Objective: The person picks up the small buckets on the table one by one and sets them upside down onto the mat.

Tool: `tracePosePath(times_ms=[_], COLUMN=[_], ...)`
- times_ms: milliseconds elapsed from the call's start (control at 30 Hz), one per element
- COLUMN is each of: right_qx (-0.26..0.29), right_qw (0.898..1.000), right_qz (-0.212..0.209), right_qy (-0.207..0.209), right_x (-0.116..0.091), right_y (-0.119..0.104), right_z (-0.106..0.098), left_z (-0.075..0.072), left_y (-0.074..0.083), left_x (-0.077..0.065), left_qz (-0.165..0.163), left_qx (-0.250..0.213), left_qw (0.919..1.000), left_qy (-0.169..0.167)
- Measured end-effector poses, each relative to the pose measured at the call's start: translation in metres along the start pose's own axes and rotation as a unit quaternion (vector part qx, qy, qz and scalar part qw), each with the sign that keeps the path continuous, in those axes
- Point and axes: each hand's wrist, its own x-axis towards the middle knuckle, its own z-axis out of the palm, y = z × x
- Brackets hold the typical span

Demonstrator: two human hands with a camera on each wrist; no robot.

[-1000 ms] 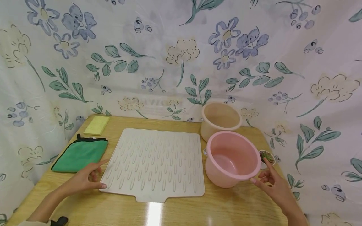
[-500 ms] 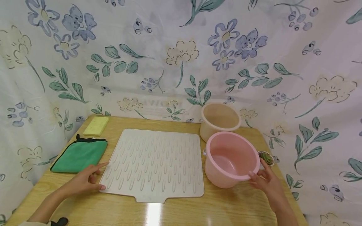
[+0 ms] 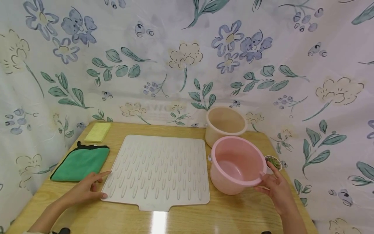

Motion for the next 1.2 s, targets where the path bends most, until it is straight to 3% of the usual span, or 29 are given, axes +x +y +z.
tracePosePath(times_ms=[167,600,1000,1200], right_qx=[0.046,0.149,0.19,0.246], right_qw=[0.999,0.98,0.971,0.953], right_qz=[-0.009,-0.02,-0.046,-0.071], right_qy=[-0.015,-0.132,-0.136,-0.161], right_x=[0.001,0.006,0.005,0.005], right_y=[0.003,0.005,0.008,0.011], right_z=[0.0,-0.004,0.002,0.003], left_z=[-0.001,-0.004,-0.002,0.001], left_y=[-0.001,-0.004,-0.004,-0.004], left_x=[0.001,-0.003,-0.001,-0.002], left_qz=[0.005,0.009,0.013,0.0], left_qx=[-0.001,-0.02,-0.023,-0.02], left_qw=[1.0,0.9997,0.9996,0.9998], left_qy=[0.0,0.005,-0.004,-0.006])
